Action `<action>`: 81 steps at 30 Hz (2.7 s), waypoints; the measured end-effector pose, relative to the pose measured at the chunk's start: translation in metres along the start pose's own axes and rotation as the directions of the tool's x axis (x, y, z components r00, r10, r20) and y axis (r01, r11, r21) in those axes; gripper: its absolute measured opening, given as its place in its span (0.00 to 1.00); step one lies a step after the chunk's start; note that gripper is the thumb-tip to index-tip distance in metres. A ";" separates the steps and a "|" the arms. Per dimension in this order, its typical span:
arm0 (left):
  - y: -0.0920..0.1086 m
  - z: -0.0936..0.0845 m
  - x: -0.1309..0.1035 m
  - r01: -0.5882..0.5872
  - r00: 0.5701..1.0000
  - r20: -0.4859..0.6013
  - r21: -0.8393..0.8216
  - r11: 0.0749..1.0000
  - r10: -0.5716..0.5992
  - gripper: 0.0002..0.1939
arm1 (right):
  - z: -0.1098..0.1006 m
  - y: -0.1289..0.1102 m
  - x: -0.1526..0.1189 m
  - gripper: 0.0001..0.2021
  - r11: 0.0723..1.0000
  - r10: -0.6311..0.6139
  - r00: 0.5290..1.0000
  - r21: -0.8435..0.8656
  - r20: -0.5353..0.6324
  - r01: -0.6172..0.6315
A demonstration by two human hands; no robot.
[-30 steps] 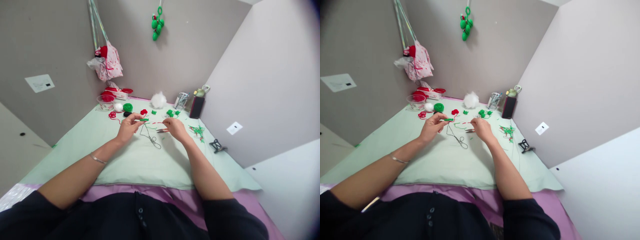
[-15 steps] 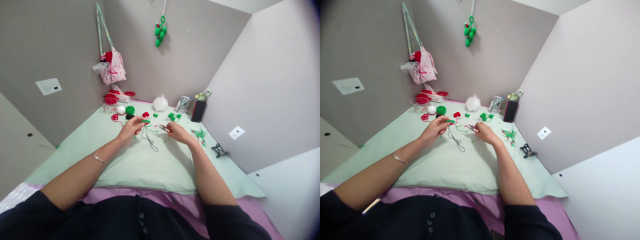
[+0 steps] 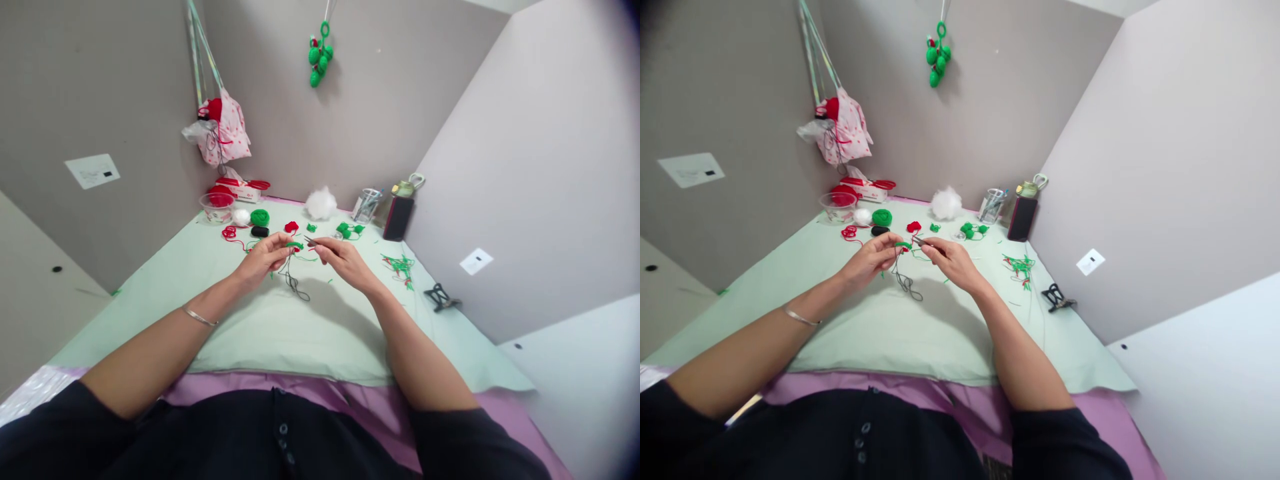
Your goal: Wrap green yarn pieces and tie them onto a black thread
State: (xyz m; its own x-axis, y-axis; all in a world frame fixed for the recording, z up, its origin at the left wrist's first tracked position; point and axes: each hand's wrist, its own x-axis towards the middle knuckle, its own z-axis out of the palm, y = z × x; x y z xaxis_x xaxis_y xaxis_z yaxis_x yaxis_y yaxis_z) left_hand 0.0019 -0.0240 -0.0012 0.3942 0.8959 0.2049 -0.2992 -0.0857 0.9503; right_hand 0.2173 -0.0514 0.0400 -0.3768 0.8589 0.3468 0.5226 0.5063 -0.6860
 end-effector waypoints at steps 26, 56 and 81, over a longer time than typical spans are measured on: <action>0.004 -0.001 -0.002 0.097 0.989 0.114 -0.001 0.995 -0.096 0.12 | 0.000 -0.005 -0.006 0.20 0.995 -0.015 0.994 -0.094 0.104 0.025; 0.004 0.000 -0.003 0.024 0.997 0.067 0.048 0.999 -0.027 0.13 | -0.013 0.025 0.002 0.15 0.943 0.135 0.988 -0.297 -0.078 -0.152; 0.003 0.004 -0.003 0.102 0.985 0.129 0.104 0.989 -0.115 0.15 | -0.010 0.053 0.022 0.12 0.431 0.547 0.834 0.878 -0.070 -0.209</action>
State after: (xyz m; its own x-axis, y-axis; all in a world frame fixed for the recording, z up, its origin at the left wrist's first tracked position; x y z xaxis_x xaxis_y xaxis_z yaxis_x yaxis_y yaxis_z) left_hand 0.0033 -0.0289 0.0020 0.5349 0.8359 0.1232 -0.1659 -0.0390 0.9854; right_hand 0.2448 -0.0049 0.0174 0.0254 0.9988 -0.0412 -0.3673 -0.0290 -0.9296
